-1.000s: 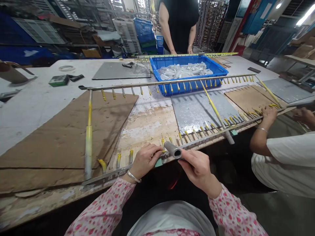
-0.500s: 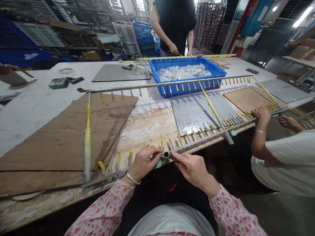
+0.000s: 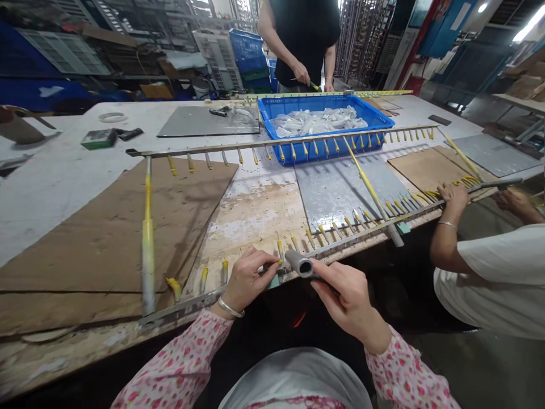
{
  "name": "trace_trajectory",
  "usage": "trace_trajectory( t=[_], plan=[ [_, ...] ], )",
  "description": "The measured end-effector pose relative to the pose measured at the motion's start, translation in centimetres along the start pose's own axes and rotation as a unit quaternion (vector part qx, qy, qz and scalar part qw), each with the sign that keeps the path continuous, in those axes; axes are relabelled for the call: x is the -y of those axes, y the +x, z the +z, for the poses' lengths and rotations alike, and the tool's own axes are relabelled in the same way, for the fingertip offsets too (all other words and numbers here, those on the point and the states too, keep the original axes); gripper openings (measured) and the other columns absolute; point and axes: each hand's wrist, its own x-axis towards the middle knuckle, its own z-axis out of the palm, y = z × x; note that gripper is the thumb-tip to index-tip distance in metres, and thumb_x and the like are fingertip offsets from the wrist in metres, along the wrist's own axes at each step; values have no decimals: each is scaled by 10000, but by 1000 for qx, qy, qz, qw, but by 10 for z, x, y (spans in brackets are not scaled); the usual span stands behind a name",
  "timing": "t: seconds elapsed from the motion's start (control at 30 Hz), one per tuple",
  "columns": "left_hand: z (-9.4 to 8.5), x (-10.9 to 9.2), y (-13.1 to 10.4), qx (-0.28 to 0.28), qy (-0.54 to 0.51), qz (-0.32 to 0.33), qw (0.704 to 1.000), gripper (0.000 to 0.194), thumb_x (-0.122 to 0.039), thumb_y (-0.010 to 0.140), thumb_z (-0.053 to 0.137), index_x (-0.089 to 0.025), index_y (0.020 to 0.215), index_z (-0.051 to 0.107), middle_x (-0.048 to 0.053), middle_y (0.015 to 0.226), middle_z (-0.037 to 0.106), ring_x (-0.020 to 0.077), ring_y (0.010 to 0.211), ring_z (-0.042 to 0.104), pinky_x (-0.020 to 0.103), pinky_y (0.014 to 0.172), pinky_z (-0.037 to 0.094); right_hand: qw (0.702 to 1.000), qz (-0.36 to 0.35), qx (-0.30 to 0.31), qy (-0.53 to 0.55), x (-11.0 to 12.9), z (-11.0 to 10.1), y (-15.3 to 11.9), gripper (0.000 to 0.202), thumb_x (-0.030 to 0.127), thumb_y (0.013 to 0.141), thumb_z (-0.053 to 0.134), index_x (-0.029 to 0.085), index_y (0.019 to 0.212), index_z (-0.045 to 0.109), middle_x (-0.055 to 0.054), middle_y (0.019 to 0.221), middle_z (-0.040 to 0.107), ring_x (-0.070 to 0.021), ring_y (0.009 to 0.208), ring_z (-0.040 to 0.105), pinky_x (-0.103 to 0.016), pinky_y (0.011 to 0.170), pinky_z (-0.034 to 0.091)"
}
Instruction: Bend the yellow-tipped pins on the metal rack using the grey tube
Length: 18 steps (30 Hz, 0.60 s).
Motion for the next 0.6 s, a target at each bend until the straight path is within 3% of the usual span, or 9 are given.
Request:
trace_trajectory(
  t=[0.07,0.2,0.37,0.4,0.53,0.6],
  plan=[
    [0,0,0,2,1,1,1000,97,-190,901,587,-188,846,668,19,756,656,179,749,540,321,711,413,1000,-7,-1,-13,-2,2,0,376,145,941,563,237,1305,583,-30,781,660,-140,624,593,-238,575,465],
    [1,0,0,5,7,1,1000,95,-192,904,586,-188,847,662,20,766,660,181,751,541,321,712,414,996,12,65,-54,-6,7,-2,339,167,959,549,215,1291,600,-34,755,661,-140,616,608,-233,573,470],
    [1,-1,0,-1,9,-5,1000,101,-197,906,583,-192,841,661,22,757,655,185,749,545,318,700,414,999,-3,-44,-2,-4,0,-4,382,136,922,590,242,1289,591,-38,819,679,-149,642,616,-251,601,492],
    [1,-2,0,1,12,-4,1000,103,-199,908,581,-192,843,661,23,758,656,184,745,544,318,696,413,999,-5,-43,-11,-5,1,-4,368,144,926,586,240,1282,598,-36,800,678,-149,633,617,-248,589,490],
    [0,-3,1,3,22,3,1000,103,-200,911,580,-192,846,659,19,764,661,185,745,544,322,702,417,996,15,62,-57,-9,8,-6,333,189,959,555,222,1287,606,-26,736,657,-142,607,611,-236,571,482],
    [0,-3,2,-1,22,5,1000,104,-197,910,579,-194,844,660,20,764,662,186,749,547,323,704,420,998,16,46,-35,-7,6,-6,366,169,948,566,234,1307,589,-27,770,662,-139,619,604,-243,589,486]
  ],
)
